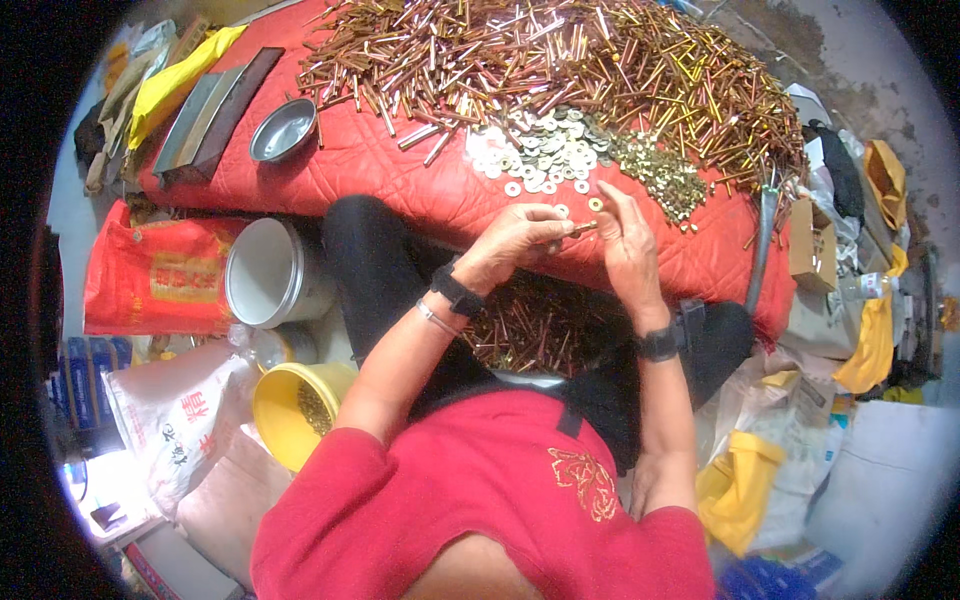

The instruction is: Assembling small metal components by placing washers onto metal pins.

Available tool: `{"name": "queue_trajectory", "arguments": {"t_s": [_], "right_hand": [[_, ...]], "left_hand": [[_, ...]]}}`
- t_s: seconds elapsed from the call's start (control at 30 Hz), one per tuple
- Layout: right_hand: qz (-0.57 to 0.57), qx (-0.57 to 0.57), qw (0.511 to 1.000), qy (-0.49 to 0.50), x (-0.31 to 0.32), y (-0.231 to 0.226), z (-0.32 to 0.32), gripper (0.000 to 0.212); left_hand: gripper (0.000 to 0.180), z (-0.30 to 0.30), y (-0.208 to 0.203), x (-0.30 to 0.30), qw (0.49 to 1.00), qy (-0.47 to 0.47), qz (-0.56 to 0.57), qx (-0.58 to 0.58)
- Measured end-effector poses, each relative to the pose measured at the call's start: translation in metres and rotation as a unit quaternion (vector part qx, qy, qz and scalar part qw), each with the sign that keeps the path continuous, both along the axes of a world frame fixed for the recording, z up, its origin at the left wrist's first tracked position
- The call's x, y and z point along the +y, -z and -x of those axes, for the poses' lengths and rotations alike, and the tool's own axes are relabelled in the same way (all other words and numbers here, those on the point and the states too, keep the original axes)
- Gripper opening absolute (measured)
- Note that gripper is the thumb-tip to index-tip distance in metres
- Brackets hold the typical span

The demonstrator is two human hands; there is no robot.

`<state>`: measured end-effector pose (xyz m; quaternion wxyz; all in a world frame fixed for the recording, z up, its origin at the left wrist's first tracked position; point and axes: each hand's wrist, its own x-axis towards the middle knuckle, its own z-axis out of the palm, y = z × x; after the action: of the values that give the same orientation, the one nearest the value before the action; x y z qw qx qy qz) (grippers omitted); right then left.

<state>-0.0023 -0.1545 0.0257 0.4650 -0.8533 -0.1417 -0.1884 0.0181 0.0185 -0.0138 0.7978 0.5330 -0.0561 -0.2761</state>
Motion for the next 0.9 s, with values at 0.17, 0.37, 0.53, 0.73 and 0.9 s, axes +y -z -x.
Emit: {"name": "queue_trajectory", "arguments": {"t_s": [0.17, 0.37, 0.53, 0.73, 0.9], "right_hand": [[-0.006, 0.057, 0.997, -0.046, -0.004, 0.005, -0.001, 0.023], [-0.206, 0.349, 0.909, -0.092, -0.019, 0.018, -0.008, 0.024], [-0.042, 0.0, 0.996, -0.078, -0.02, 0.018, -0.015, 0.024], [-0.084, 0.18, 0.969, -0.146, -0.035, 0.023, -0.019, 0.02], [0.054, 0.058, 0.995, 0.055, -0.082, 0.022, -0.08, 0.021]], "left_hand": [[0.011, -0.001, -0.001, -0.008, 0.995, -0.004, -0.062, -0.073], [0.006, 0.027, -0.025, -0.017, 0.703, -0.14, -0.419, -0.557], [0.013, 0.004, -0.026, -0.005, 0.953, -0.063, -0.217, -0.202], [0.017, 0.01, -0.041, -0.018, 0.855, -0.001, -0.347, -0.386], [0.034, -0.025, -0.058, 0.026, 0.764, -0.046, -0.404, -0.501]]}}
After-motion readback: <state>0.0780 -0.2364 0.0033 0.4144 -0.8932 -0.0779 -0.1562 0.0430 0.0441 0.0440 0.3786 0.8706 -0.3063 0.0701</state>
